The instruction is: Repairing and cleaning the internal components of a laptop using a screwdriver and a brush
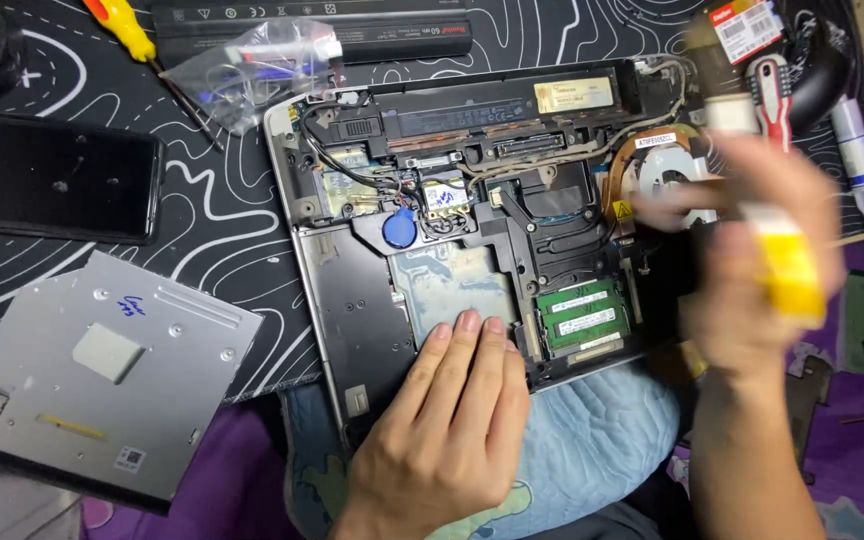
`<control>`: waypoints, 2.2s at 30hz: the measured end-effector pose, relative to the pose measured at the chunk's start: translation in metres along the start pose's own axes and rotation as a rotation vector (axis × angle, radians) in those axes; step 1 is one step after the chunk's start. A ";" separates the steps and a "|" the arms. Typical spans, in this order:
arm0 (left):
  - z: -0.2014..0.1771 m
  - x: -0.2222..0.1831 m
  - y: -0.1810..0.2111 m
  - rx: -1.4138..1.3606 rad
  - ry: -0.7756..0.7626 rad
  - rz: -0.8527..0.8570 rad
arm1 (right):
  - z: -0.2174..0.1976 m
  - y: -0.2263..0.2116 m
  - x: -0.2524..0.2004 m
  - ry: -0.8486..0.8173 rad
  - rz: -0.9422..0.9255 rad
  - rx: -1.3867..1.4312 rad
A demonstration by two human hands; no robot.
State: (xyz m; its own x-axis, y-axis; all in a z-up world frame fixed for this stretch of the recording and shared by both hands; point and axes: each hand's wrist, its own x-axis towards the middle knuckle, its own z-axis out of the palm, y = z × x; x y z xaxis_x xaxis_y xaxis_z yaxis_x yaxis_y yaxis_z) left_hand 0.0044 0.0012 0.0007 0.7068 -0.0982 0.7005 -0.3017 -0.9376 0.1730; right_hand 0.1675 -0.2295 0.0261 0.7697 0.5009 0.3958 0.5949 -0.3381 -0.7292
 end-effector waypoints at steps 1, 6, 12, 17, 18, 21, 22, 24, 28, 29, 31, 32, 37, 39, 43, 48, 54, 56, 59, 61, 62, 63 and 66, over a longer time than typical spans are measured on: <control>-0.001 0.000 0.000 0.007 -0.010 0.003 | -0.012 0.013 -0.006 0.176 -0.014 -0.091; -0.004 0.004 -0.001 0.004 -0.040 0.013 | -0.058 0.055 -0.044 0.527 0.209 0.041; -0.007 0.005 0.001 0.015 -0.085 0.015 | -0.072 0.060 -0.052 0.513 0.385 0.159; -0.011 0.008 0.001 0.008 -0.190 -0.001 | -0.063 0.055 -0.044 0.523 0.420 0.268; -0.011 0.010 0.001 0.006 -0.193 0.005 | -0.061 0.052 -0.041 0.530 0.424 0.269; -0.011 0.012 0.000 0.025 -0.205 0.009 | -0.054 0.047 -0.030 0.552 0.425 0.281; -0.011 0.011 0.000 0.016 -0.228 0.010 | -0.052 0.047 -0.027 0.523 0.414 0.290; -0.011 0.011 0.000 0.005 -0.254 0.014 | -0.046 0.040 -0.019 0.498 0.405 0.300; -0.008 0.006 0.001 0.044 -0.292 -0.004 | -0.025 0.013 0.002 0.312 0.336 0.207; -0.007 0.004 0.002 0.071 -0.309 -0.006 | -0.020 0.007 0.007 0.243 0.312 0.136; -0.007 0.003 0.003 0.059 -0.309 -0.015 | -0.013 -0.005 0.013 0.195 0.319 0.162; -0.007 0.003 0.003 0.049 -0.308 -0.028 | -0.010 -0.011 0.016 0.145 0.324 0.187; -0.007 0.002 0.002 0.055 -0.300 -0.013 | -0.012 -0.003 0.023 0.217 0.275 0.115; -0.006 0.004 0.001 0.059 -0.288 -0.003 | -0.012 -0.007 0.026 0.187 0.299 0.132; -0.006 0.007 0.001 0.058 -0.238 -0.002 | -0.016 0.001 0.032 0.269 0.247 0.095; -0.008 0.009 0.000 0.060 -0.258 0.004 | -0.005 -0.001 0.056 0.209 0.234 0.122; -0.007 0.010 0.000 0.058 -0.231 -0.004 | -0.007 -0.001 0.067 0.221 0.270 0.104; -0.007 0.011 0.000 0.061 -0.208 -0.007 | -0.001 -0.007 0.070 0.222 0.238 0.120; -0.007 0.010 0.000 0.060 -0.204 -0.005 | 0.016 -0.018 0.077 0.118 0.225 0.132; -0.007 0.010 0.000 0.060 -0.201 -0.011 | 0.013 -0.018 0.079 0.106 0.196 0.070; -0.007 0.011 0.000 0.063 -0.196 -0.016 | 0.012 -0.018 0.080 0.094 0.164 0.009; -0.008 0.011 0.000 0.068 -0.197 -0.021 | 0.005 -0.014 0.078 0.089 0.162 0.014; -0.009 0.010 0.000 0.038 -0.217 -0.031 | -0.010 -0.007 0.071 0.095 0.054 -0.186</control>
State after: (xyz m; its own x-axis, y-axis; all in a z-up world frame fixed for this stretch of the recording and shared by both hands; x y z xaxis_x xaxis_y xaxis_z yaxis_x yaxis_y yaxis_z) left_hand 0.0055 0.0028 0.0137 0.8380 -0.1350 0.5287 -0.2563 -0.9528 0.1630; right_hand 0.2201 -0.1995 0.0649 0.8149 0.4039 0.4158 0.5777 -0.5077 -0.6391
